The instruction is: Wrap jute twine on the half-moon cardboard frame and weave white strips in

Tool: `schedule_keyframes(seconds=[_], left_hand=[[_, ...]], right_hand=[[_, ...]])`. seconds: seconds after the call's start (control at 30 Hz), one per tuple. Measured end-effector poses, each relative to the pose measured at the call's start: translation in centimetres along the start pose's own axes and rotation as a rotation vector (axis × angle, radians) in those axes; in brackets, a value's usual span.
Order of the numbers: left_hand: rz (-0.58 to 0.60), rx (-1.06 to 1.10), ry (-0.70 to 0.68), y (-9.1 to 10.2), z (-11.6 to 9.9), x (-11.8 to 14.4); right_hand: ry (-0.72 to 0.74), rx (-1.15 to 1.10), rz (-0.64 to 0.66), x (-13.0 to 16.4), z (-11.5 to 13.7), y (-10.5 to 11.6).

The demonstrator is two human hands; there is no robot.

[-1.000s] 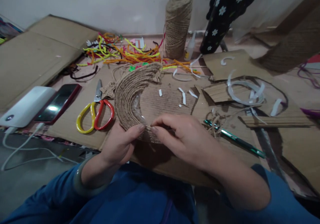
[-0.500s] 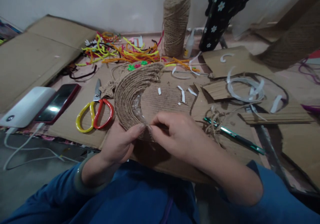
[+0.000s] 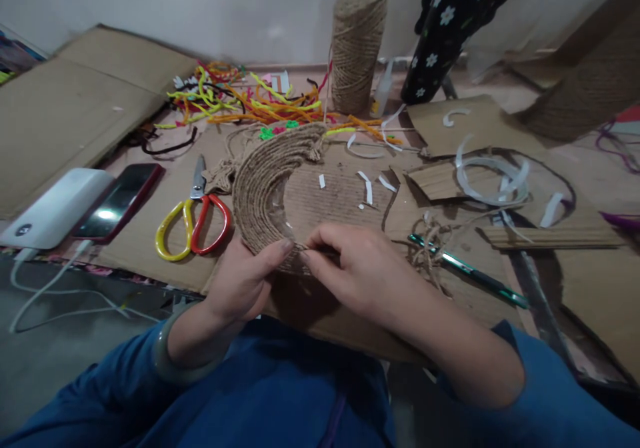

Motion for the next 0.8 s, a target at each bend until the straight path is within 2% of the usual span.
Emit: schedule_keyframes(seconds=[0.2, 0.37, 0.5, 0.8], left_hand=[[-0.003, 0.013, -0.016, -0.03, 0.06, -0.03], [-0.028, 0.005, -0.022, 0.02, -0.07, -0.04], [-0.011, 0.031, -0.024, -0.07, -0.11, -0.03], [-0.01, 0.059, -0.027, -0.17, -0.2, -0.12]], right_hand=[[-0.009, -0.056, 0.005, -0.21, -0.08, -0.13], [-0.04, -0.085, 0.123, -0.19, -0.47, -0.22], [0.004, -0.035, 0.08, -0.11, -0.18, -0.23], [-0.023, -0.115, 0.075, -0.4, -0.68, 0.15]])
Point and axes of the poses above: each hand's wrist, its own x-axis away from the middle knuckle, its own y-axis out of the back of the hand, z = x × y, the point moved 4 cm from there along -x, towards the middle knuckle, and after that the axes turned 10 degrees about -z, right-handed, at the moved point
